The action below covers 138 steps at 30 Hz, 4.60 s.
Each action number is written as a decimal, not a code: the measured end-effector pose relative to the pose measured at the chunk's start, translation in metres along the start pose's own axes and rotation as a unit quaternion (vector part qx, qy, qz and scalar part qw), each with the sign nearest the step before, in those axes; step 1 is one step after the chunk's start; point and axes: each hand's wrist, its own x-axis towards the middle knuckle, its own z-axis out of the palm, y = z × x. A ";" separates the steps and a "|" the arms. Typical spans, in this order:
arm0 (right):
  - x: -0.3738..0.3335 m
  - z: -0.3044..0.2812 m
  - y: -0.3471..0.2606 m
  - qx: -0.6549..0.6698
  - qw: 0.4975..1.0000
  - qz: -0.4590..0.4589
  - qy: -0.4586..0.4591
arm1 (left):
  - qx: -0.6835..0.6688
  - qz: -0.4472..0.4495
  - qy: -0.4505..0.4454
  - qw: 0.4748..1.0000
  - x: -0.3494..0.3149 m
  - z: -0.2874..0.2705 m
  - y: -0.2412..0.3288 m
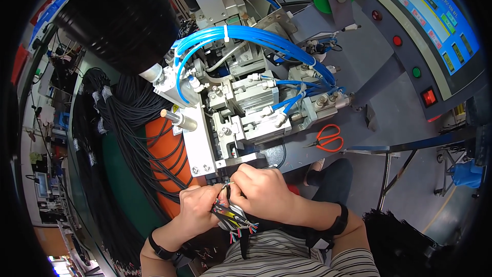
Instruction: The person picks up a bundle of wires, separates a single wire, and inserts its end into the machine. After the machine cycles, the person removes the wire and places the bundle onto a rack.
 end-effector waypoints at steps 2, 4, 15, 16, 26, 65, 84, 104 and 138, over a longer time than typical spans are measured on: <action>-0.001 0.000 -0.001 -0.075 0.997 -0.025 0.008 | 0.047 -0.011 -0.031 0.998 -0.002 -0.004 0.000; -0.003 0.001 0.002 -0.077 0.997 -0.011 0.014 | 0.051 0.000 -0.033 0.998 -0.001 -0.005 -0.002; -0.012 0.010 0.013 -0.039 0.999 0.008 0.024 | 0.043 0.019 -0.064 0.997 -0.002 -0.007 -0.004; -0.012 0.011 0.013 -0.038 0.999 0.008 0.028 | 0.040 0.022 -0.061 0.997 -0.003 -0.007 -0.005; -0.014 0.012 0.013 -0.039 0.999 -0.001 0.032 | 0.039 0.036 -0.064 0.997 0.001 -0.012 -0.005; -0.019 0.019 0.014 -0.039 0.995 -0.022 0.093 | 0.049 0.123 -0.081 0.988 0.003 -0.013 -0.018; -0.006 -0.001 0.006 -0.152 0.986 -0.050 -0.036 | 0.143 0.172 -0.151 0.963 0.008 -0.019 -0.012; -0.009 0.000 0.009 -0.103 0.994 -0.013 -0.033 | 0.145 0.142 -0.168 0.965 0.015 -0.021 -0.002; -0.003 -0.001 -0.003 0.278 0.957 -0.019 -0.076 | 0.037 -0.005 -0.014 0.999 -0.015 -0.018 -0.020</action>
